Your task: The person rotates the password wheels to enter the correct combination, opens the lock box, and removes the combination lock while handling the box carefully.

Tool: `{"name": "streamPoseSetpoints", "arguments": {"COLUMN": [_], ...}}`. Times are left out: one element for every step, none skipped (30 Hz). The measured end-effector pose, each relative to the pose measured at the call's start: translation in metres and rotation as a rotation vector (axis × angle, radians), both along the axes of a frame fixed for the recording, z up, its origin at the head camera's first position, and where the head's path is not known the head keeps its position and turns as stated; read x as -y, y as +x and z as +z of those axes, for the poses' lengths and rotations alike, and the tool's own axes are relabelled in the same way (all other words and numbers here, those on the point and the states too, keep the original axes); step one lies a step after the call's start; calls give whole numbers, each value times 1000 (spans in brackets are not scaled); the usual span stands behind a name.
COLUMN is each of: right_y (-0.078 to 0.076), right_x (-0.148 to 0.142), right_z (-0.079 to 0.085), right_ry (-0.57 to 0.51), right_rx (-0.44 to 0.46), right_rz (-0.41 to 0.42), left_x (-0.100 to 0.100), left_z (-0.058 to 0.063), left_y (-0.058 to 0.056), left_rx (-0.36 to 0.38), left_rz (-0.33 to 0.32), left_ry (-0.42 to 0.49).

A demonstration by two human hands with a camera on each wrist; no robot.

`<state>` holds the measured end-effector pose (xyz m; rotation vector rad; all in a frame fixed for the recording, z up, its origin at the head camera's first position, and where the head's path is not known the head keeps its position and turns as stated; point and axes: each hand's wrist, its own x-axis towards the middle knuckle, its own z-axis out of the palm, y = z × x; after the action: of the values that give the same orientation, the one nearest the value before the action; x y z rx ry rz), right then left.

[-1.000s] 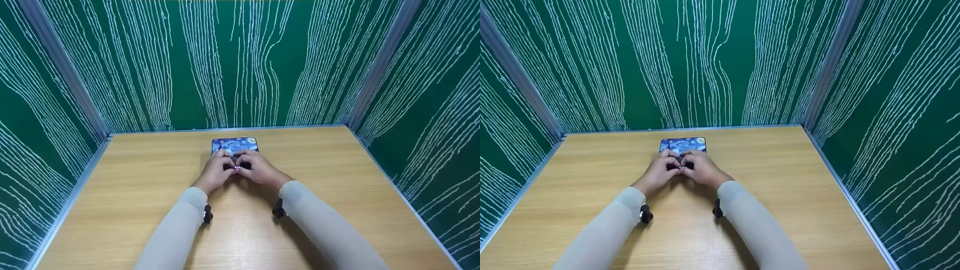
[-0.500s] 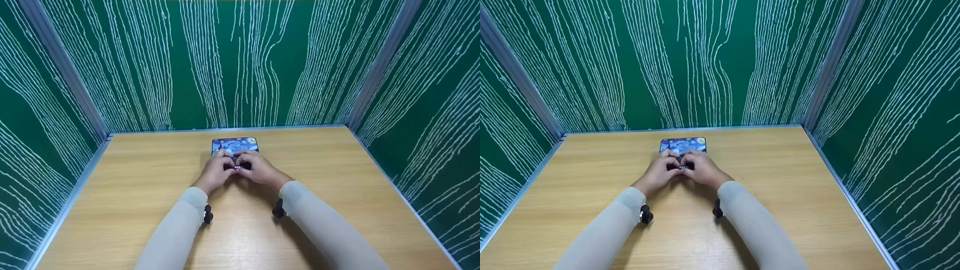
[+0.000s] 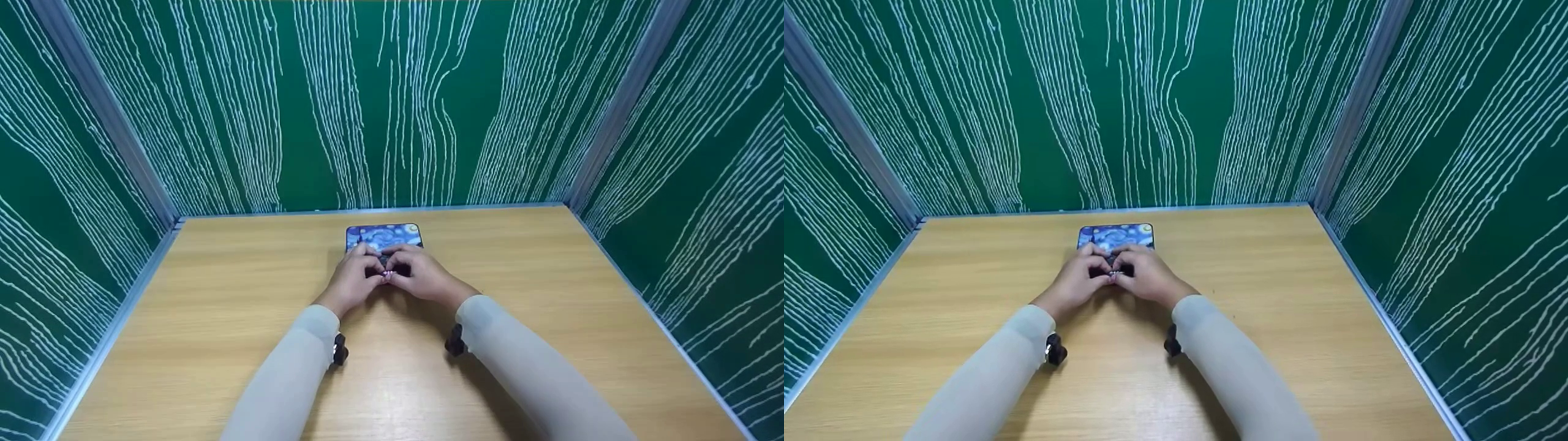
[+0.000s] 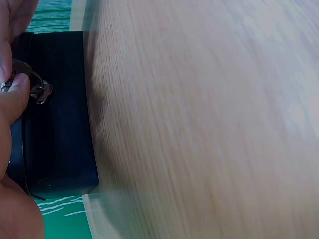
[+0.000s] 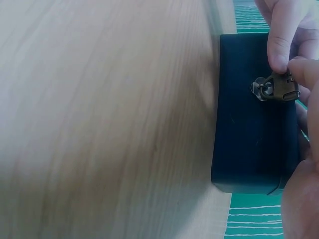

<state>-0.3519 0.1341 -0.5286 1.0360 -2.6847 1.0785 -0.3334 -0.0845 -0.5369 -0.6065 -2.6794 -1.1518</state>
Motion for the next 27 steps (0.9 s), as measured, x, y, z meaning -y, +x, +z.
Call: {"name": "streamPoseSetpoints", "arguments": {"right_y": [0,0,1,1,1,1,0,0,0,0,0,0,0,-1,-1,0,0,0,0,0,1,1,1,1,1,1,1], "right_x": [0,0,0,0,-1,-1,-1,-1,-1,-1,0,0,0,0,0,0,0,0,0,0,0,0,0,0,0,0,0], "right_z": [0,0,1,1,1,1,1,1,1,1,1,1,1,1,1,1,1,1,1,2,2,2,2,1,1,0,0], "right_ry": [2,3,4,4,2,0,-2,-2,-1,1,2,5,9,12,14,14,15,14,14,13,12,11,8,5,2,-2,-7], "right_rx": [-10,-14,-20,-23,-24,-23,-20,-13,-10,-5,-2,0,4,4,6,8,12,14,16,16,16,18,20,21,22,26,30], "right_rz": [2,5,9,13,16,18,19,18,17,15,12,10,5,2,0,-2,-5,-5,-6,-5,-4,-5,-5,-6,-9,-13,-12], "left_x": [0,0,0,0,0,0,0,0,0,0,0,0,0,0,0,0,0,0,0,0,0,0,0,0,0,0,0], "left_z": [0,0,0,0,0,0,0,0,0,-1,-1,-1,-1,-1,-1,-1,-1,-1,-1,-1,-1,-1,-1,-1,-1,-1,-2], "left_y": [0,0,-1,-1,-1,-1,-1,-1,-1,-1,-1,-1,-1,-1,-1,-1,-1,-1,-1,-1,-1,-1,-1,-1,-1,-1,-1], "left_rx": [-5,-9,-13,-12,-10,-9,-8,-8,-9,-10,-7,-4,-2,1,4,8,11,10,9,9,8,9,10,12,14,15,12], "left_rz": [-2,-4,-6,-7,-8,-8,-8,-9,-9,-8,-6,-5,-5,-5,-4,-5,-6,-9,-11,-11,-12,-11,-11,-11,-10,-8,-9], "left_ry": [0,0,0,1,1,2,3,4,5,6,7,8,7,8,9,10,10,9,8,9,11,14,16,20,22,23,21]}}
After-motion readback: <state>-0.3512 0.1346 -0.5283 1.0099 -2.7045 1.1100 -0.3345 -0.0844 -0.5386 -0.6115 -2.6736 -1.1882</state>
